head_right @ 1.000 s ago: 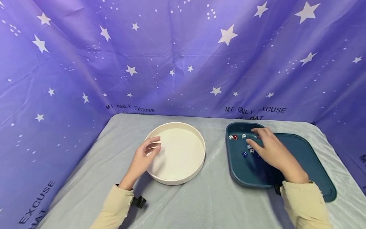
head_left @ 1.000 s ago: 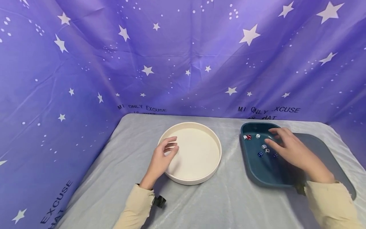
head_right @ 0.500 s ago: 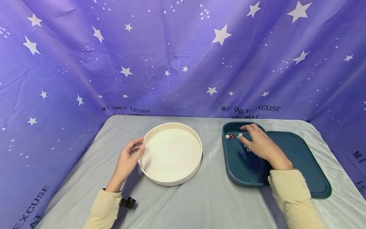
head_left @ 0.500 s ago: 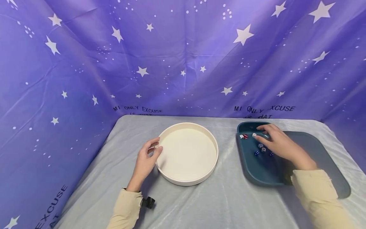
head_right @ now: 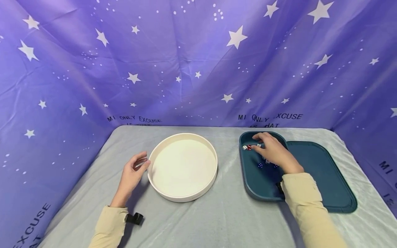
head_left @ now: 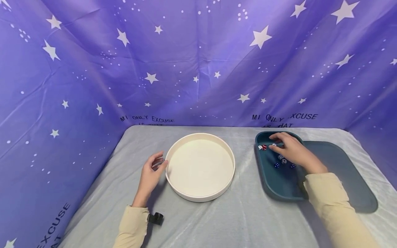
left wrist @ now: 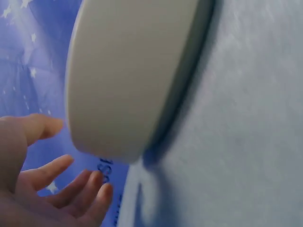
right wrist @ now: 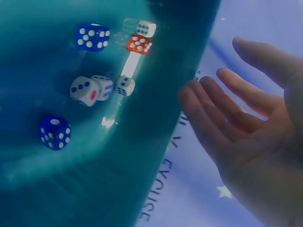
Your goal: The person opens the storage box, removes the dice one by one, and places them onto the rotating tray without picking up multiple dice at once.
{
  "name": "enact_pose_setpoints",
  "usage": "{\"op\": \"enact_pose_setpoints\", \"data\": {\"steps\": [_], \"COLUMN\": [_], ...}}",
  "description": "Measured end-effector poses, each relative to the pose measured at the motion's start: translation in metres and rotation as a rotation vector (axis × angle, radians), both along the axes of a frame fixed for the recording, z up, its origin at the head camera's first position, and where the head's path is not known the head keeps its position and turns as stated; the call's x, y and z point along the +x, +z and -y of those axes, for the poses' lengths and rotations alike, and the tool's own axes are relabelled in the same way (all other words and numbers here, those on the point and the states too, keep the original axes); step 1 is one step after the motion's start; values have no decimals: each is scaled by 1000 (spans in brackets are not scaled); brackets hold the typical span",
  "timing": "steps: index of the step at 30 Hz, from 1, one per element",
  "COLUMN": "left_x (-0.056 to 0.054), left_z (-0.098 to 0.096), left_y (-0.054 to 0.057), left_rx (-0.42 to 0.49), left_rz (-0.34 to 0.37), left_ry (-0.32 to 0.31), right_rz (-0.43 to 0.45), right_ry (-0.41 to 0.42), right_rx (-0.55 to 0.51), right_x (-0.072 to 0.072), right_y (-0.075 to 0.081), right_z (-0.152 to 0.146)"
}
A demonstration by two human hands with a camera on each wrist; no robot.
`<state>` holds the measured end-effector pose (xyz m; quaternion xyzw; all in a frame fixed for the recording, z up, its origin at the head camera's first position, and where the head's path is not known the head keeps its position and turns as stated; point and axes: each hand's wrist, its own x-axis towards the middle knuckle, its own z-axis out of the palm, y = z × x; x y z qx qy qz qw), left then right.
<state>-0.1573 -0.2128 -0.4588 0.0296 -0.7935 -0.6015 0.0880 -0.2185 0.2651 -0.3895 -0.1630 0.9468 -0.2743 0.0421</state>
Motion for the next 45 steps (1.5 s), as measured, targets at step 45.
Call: {"op": "enact_pose_setpoints", "data": {"steps": [45], "left_x": [-6], "left_z": [13], "left_y": [-24], "left_rx": [206], "left_rz": [210], "left_ry": [-56], "right_rz": [37], "right_ry": [53], "right_rx": [-31], "right_x": [-44], "right_y": [-53], "right_z": [-9]}}
